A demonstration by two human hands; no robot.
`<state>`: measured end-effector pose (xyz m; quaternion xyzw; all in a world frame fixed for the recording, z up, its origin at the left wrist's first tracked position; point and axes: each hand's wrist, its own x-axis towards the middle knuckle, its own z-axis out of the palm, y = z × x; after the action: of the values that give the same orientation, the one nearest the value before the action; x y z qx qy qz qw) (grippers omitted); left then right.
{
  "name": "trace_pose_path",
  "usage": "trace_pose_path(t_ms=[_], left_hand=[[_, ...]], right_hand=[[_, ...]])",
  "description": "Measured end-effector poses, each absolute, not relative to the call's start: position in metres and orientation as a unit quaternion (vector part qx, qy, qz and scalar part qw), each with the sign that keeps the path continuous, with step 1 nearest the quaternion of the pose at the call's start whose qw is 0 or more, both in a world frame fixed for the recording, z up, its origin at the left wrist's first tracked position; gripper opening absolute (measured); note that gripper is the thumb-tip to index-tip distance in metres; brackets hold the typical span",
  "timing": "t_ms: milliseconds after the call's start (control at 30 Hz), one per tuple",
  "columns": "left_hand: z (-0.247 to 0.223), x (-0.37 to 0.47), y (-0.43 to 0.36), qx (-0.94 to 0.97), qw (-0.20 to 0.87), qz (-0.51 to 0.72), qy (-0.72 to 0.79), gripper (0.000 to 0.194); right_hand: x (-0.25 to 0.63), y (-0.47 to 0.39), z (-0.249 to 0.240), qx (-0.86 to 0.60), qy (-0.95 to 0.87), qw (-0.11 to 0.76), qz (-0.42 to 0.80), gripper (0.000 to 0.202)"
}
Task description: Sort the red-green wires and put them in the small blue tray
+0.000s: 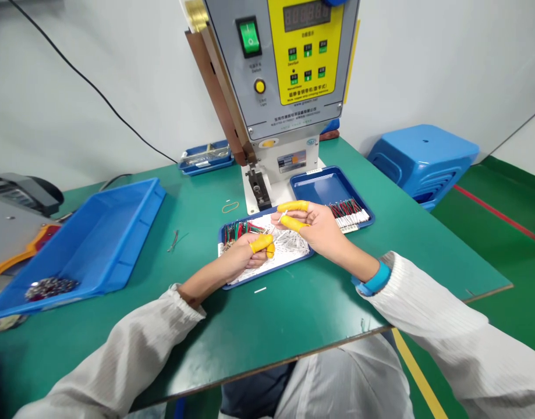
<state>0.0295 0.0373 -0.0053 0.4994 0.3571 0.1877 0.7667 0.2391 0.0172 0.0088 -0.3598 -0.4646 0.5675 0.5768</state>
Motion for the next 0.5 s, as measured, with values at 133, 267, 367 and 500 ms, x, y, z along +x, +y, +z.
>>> trace_pose_path(t_ms=[133,267,367,500], left_hand=[[-0.0044,0.0300,0.0370,0.498,0.768,0.184,0.359,0.029],[-0.0030,0.0304,0.0368,0.499,0.767,0.182,0.359,0.030],[-0.0028,0.0306,0.0369,0.500,0.766,0.181,0.361,0.030],[-0.0042,0.0305,0.0371,0.498,0.765,0.185,0.363,0.029]], right_hand=[[0.2404,0.0175,0.0064,-0.369,-0.482,0.560,0.564,0.032],[0.2417,0.0182,0.0053,-0.369,-0.489,0.556,0.562,0.030],[0.2422,0.0187,0.0039,-0.372,-0.496,0.544,0.566,0.030],[0.2423,0.0194,0.0018,-0.368,-0.509,0.538,0.562,0.032]])
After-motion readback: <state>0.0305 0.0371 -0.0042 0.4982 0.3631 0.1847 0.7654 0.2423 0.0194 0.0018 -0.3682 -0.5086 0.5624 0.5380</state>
